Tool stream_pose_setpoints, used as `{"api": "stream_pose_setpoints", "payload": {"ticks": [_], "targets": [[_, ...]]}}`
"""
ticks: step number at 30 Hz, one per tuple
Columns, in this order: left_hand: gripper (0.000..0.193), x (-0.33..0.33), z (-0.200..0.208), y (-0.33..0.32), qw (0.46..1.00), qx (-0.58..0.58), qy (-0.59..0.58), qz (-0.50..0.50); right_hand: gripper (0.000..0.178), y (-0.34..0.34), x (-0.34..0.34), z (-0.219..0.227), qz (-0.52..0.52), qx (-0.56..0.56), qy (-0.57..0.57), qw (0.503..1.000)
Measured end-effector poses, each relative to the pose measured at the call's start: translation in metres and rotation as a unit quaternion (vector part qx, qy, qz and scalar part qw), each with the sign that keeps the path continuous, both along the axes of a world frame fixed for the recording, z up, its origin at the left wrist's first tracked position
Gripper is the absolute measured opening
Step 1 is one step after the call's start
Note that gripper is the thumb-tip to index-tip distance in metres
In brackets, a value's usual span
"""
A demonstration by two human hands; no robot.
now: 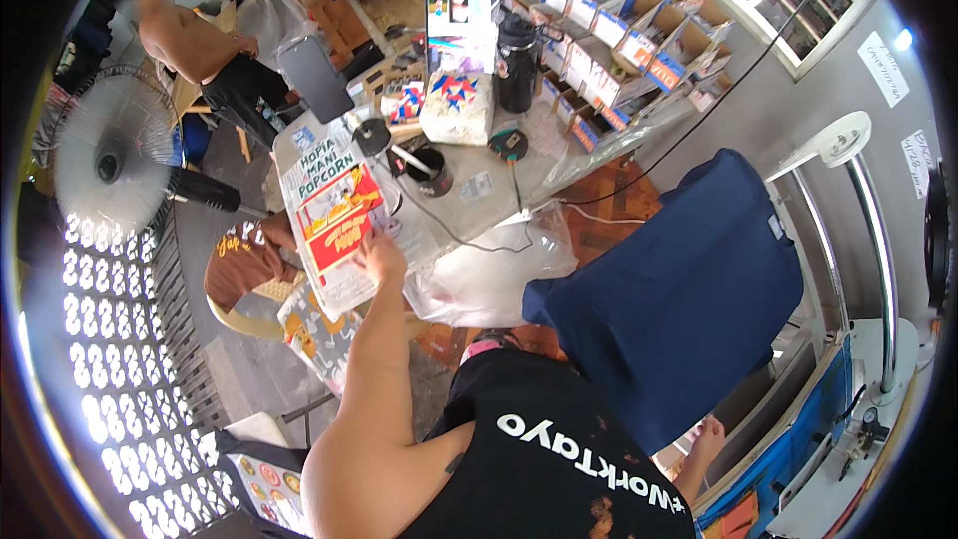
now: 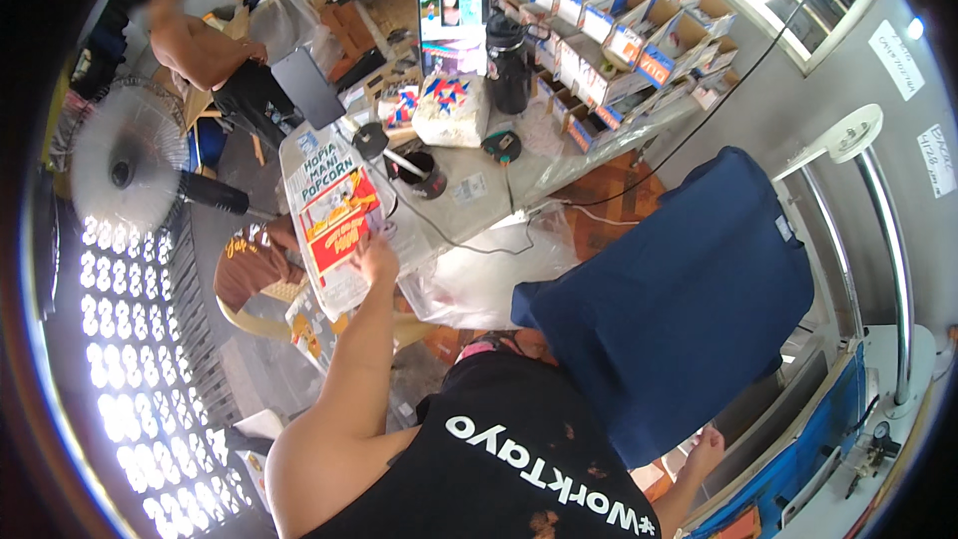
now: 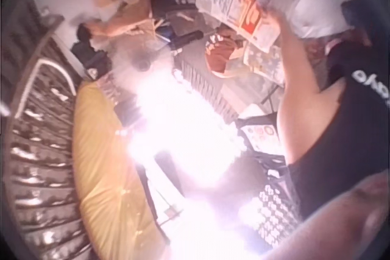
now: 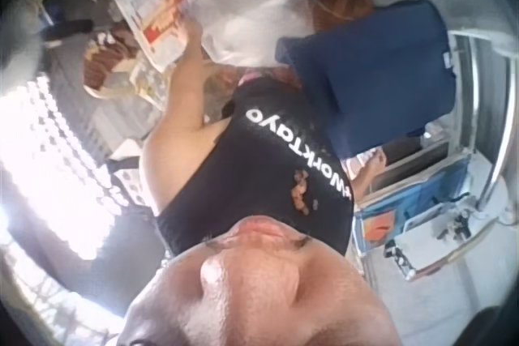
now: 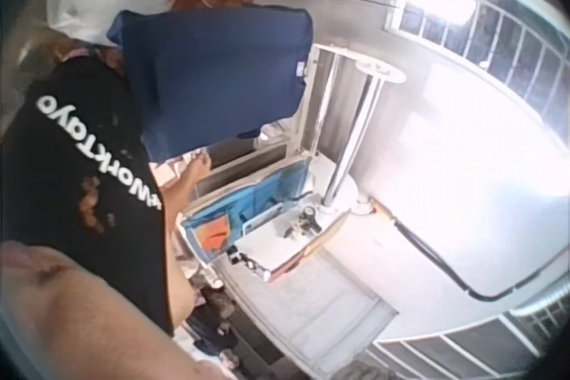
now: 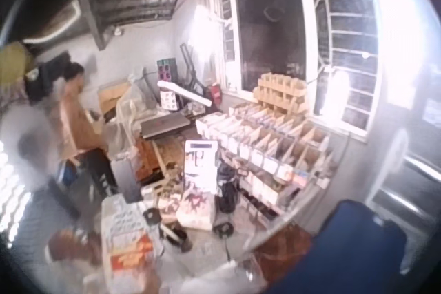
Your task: The person places a black t-shirt on a heat press, aligns a transfer sheet, and operates the machine. They then handle a blue t-shirt, place it on the press, and apply a second transfer design. The person folds the finished shirts and stacks them.
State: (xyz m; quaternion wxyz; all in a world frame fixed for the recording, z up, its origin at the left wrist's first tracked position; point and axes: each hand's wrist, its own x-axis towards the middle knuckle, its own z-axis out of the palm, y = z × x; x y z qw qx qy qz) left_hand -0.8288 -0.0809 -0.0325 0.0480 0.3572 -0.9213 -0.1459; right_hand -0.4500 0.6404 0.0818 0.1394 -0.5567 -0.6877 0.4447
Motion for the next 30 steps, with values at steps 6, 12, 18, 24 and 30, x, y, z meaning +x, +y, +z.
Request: {"api": "stream_pose_setpoints", "payload": {"ticks": [6, 12, 18, 24, 30], "targets": [[0.034, 0.009, 0.087, -0.108, 0.962, -0.116, 0.177, 0.169, 0.022, -0.015, -0.063, 0.068, 0.114, 0.292, -0.012, 0.95], [0.032, 0.043, 0.288, -0.088, 0.908, -0.195, 0.366, 0.062, 0.014, -0.073, -0.135, 0.107, 0.183, 0.161, 0.126, 0.961], [0.029, 0.062, 0.327, 0.178, 0.82, 0.019, 0.344, -0.456, 0.026, -0.14, -0.193, 0.122, 0.334, -0.143, 0.279, 0.889], [0.038, 0.108, 0.263, 0.363, 0.465, 0.096, 0.167, -0.864, 0.056, -0.159, -0.182, 0.11, 0.226, -0.389, 0.418, 0.789], [0.049, 0.079, 0.233, 0.38, 0.385, 0.253, 0.132, -0.878, 0.035, -0.119, -0.146, 0.083, 0.086, -0.234, 0.23, 0.941]]}}
